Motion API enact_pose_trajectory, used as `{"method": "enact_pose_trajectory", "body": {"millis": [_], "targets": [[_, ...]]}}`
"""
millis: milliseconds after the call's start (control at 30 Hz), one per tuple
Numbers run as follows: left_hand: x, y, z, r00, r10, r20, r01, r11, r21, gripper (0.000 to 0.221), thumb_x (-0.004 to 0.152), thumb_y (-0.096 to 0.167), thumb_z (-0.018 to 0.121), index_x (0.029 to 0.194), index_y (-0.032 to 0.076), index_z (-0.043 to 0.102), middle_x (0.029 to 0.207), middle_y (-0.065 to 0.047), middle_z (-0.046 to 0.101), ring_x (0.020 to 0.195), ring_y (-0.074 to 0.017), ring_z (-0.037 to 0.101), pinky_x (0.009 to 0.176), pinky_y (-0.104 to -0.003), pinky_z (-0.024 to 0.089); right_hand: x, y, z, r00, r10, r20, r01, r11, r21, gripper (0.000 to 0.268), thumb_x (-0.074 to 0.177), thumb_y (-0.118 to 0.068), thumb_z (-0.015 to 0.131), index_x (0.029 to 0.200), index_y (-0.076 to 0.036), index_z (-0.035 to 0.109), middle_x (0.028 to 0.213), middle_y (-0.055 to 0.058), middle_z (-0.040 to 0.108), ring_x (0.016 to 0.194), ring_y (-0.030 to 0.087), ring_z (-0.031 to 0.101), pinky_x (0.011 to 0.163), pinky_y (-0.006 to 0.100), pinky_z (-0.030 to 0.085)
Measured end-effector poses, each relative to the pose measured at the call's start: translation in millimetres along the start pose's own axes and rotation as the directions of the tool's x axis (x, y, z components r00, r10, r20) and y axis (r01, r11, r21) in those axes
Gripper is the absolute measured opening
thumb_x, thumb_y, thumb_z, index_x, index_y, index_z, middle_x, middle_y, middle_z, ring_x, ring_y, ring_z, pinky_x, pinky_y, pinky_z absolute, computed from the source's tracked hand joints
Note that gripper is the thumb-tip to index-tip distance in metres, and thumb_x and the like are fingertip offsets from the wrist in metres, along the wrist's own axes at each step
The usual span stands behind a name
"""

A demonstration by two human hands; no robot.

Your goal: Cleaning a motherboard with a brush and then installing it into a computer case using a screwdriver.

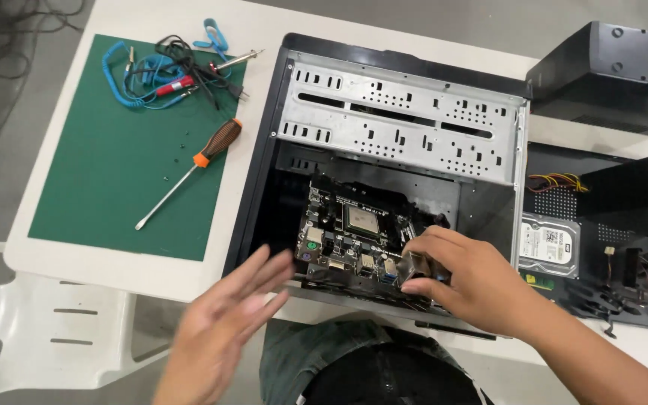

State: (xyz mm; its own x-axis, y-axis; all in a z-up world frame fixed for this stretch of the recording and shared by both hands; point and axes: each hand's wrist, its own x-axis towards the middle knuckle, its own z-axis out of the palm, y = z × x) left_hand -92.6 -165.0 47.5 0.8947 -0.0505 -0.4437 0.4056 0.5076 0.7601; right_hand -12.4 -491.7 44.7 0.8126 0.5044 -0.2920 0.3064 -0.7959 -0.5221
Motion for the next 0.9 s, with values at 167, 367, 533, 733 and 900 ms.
{"method": "enact_pose_trajectory", "body": {"millis": [167, 367, 533, 733, 900], "targets": [[-2.8, -59.7, -67.3, 0.99, -0.131, -0.044, 0.134, 0.988, 0.077, 0.035, 0.086, -0.002, 0.061, 0.117, -0.017, 0.071, 0.103, -0.036, 0.082, 0.095, -0.045, 0.081, 0.087, -0.056, 0.068, 17.2, 21.4, 25.4, 0.999, 0.009, -0.031, -0.013, 0.987, -0.161, 0.044, 0.09, -0.047, 0.065, 0.123, -0.019, 0.059, 0.111, -0.005, 0.062, 0.068, 0.025, 0.065, 0.061, 0.042, 0.054], [63.0, -136.1, -58.4, 0.982, -0.065, -0.179, 0.053, 0.996, -0.068, 0.046, 0.09, 0.004, 0.049, 0.135, -0.005, 0.056, 0.133, -0.028, 0.065, 0.125, -0.0386, 0.065, 0.114, -0.049, 0.048, 44.4, 34.7, 64.3, 0.996, -0.088, -0.024, 0.076, 0.943, -0.324, 0.049, 0.092, -0.047, 0.066, 0.124, -0.011, 0.059, 0.108, 0.0, 0.059, 0.065, 0.027, 0.066, 0.047, 0.043, 0.053], [116.0, -111.2, -20.5, 0.929, -0.284, -0.24, 0.21, 0.933, -0.291, 0.06, 0.097, 0.009, 0.052, 0.156, 0.02, 0.043, 0.117, -0.022, 0.05, 0.1, -0.035, 0.051, 0.096, -0.047, 0.049, 57.3, 14.0, 69.5, 0.995, -0.088, 0.057, 0.102, 0.928, -0.359, 0.043, 0.092, -0.041, 0.068, 0.117, -0.007, 0.062, 0.099, 0.004, 0.062, 0.068, 0.022, 0.069, 0.059, 0.033, 0.057], [134.0, -117.5, -14.1, 0.998, -0.036, -0.055, 0.031, 0.995, -0.091, 0.107, 0.072, 0.014, 0.078, 0.161, 0.017, 0.018, 0.132, -0.035, 0.051, 0.072, -0.0206, 0.059, 0.069, -0.042, 0.066, 61.0, 11.0, 64.0, 0.995, -0.058, 0.086, 0.083, 0.944, -0.319, 0.046, 0.09, -0.044, 0.071, 0.115, -0.006, 0.062, 0.099, 0.005, 0.061, 0.07, 0.022, 0.07, 0.059, 0.033, 0.058], [140.4, -136.5, -34.5, 0.971, -0.108, -0.212, 0.08, 0.988, -0.133, 0.092, 0.075, -0.007, 0.058, 0.158, 0.029, 0.04, 0.093, -0.008, 0.057, 0.054, -0.0142, 0.045, 0.046, -0.031, 0.055, 15.0, 24.9, 43.1, 0.908, 0.246, 0.34, -0.064, 0.883, -0.466, 0.045, 0.101, -0.053, 0.05, 0.084, -0.015, 0.068, 0.093, 0.0, 0.065, 0.074, 0.034, 0.069, 0.058, 0.051, 0.055]]}}
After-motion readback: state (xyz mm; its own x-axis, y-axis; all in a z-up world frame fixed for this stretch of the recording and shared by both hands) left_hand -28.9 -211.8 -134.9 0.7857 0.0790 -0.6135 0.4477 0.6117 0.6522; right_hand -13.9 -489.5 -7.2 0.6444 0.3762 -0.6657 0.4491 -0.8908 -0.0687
